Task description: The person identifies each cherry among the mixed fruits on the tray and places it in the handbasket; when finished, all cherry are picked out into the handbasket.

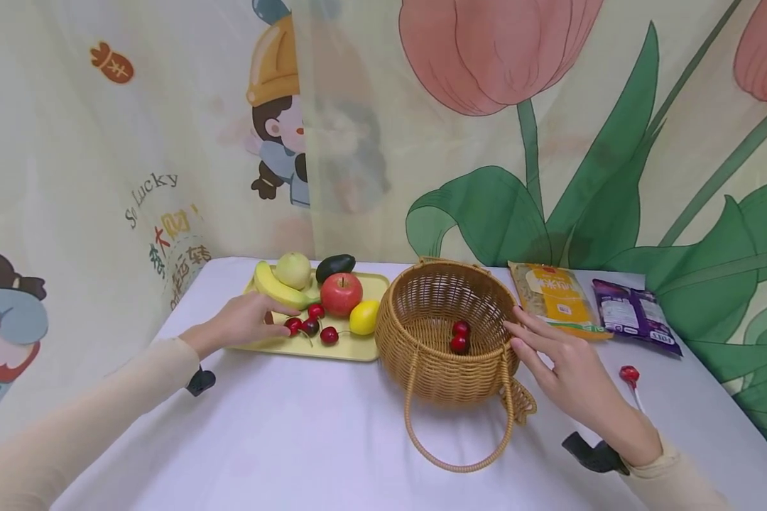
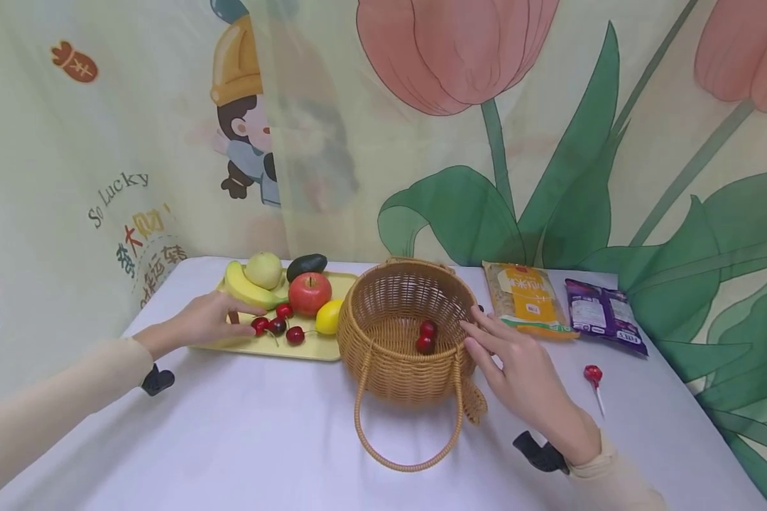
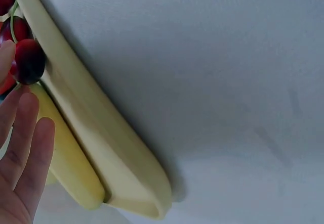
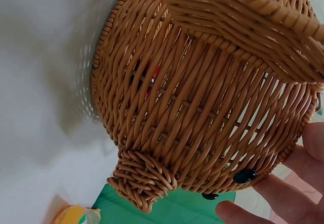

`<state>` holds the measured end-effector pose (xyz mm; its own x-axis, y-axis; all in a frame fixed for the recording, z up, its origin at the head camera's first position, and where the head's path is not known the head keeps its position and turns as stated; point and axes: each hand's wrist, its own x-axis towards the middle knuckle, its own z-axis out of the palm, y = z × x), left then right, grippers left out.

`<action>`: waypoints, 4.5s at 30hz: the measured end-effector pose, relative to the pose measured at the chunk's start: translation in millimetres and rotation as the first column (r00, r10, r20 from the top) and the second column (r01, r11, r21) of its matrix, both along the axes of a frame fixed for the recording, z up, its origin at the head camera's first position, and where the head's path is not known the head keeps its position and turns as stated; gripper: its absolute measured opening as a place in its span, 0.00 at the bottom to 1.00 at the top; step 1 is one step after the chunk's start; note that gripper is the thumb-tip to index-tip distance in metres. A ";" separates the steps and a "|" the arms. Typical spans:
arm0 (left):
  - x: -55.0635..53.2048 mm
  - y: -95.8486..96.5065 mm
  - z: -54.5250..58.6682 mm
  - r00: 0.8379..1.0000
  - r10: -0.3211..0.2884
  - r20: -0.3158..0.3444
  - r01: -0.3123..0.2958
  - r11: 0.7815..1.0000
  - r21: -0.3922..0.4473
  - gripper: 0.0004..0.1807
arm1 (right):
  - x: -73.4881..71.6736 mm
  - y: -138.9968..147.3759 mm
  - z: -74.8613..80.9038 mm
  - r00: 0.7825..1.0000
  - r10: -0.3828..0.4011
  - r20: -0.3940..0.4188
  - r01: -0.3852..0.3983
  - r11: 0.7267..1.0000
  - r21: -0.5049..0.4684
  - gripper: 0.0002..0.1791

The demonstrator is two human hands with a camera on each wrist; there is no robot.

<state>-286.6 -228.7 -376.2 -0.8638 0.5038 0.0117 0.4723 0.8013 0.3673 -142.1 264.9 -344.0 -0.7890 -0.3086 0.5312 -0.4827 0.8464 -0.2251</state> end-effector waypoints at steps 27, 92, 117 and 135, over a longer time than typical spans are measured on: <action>6.4 -4.4 -14.4 1.000 0.021 -0.004 -0.021 0.999 0.028 0.21 | -0.7 -0.7 -1.8 1.000 -0.010 0.019 0.010 1.000 -0.001 0.19; -15.5 168.2 140.4 0.911 -0.393 -0.125 0.395 0.919 -0.004 0.18 | -2.5 2.0 2.4 0.999 -0.002 0.038 0.003 1.000 -0.011 0.20; -33.8 287.4 141.2 0.824 -0.564 0.063 0.565 0.808 -0.168 0.17 | -0.7 3.3 1.9 1.000 -0.013 0.000 0.013 1.000 0.000 0.19; -41.4 308.8 97.3 0.793 -0.604 0.084 0.605 0.764 -0.223 0.17 | 2.8 0.8 0.4 0.999 -0.036 0.037 0.036 0.999 0.001 0.19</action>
